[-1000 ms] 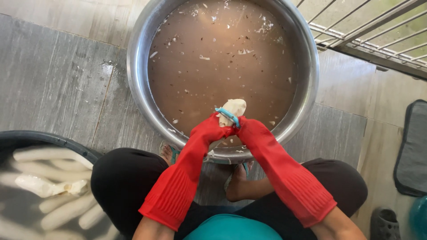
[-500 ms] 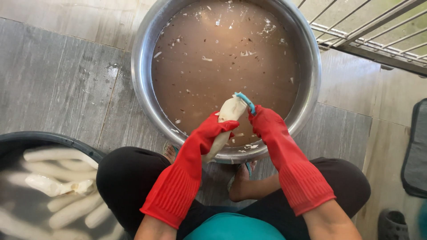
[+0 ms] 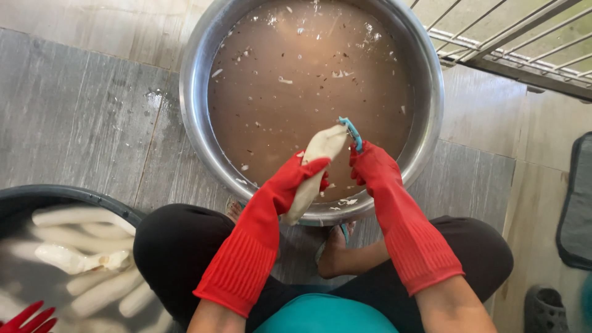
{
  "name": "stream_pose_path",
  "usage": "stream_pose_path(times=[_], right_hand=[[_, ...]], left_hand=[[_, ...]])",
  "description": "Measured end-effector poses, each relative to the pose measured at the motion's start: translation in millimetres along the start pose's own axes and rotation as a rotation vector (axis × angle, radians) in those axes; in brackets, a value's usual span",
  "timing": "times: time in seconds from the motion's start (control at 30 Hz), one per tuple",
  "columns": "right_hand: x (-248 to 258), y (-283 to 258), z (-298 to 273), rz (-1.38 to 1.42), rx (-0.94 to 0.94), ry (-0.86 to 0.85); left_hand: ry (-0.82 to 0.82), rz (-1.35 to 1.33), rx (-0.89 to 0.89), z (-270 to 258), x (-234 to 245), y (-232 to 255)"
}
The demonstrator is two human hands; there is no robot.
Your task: Peeling white root vegetables using a hand peeler over a basin of water
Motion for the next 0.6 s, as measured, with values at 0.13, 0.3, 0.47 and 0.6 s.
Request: stream_pose_path(times=[0.13,0.3,0.47,0.6], right_hand=[[-15.5,-3.3,-4.6,-0.027,0.044,-0.037],[-43.7,-7.0,-11.1,-0.028,0.168,-0.139],[-14.2,16.4,22.1,0.077,0.05,0.009],[-10.2,13.3,22.3,0.361,-0.025,0.122]], left_hand=[[0.132,-0.083,0.096,-21.3,-6.5,15.0],[0.142,-0.272,0.164,-12.9,-6.7,13.6],[0.081,-0.247,0.207,-47.1,-21.6,17.1],[0.031,-0.044,0.072,-22.2,-18.5,15.3]])
Point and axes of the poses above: each hand's wrist, its own z-axis towards the middle knuckle, its own x-axis out of the back of the hand, y = z × x, the point moved 1 cm from there along z, towards the middle knuckle, and after that the axes turned 11 degrees about x, right-handed, at the moved point
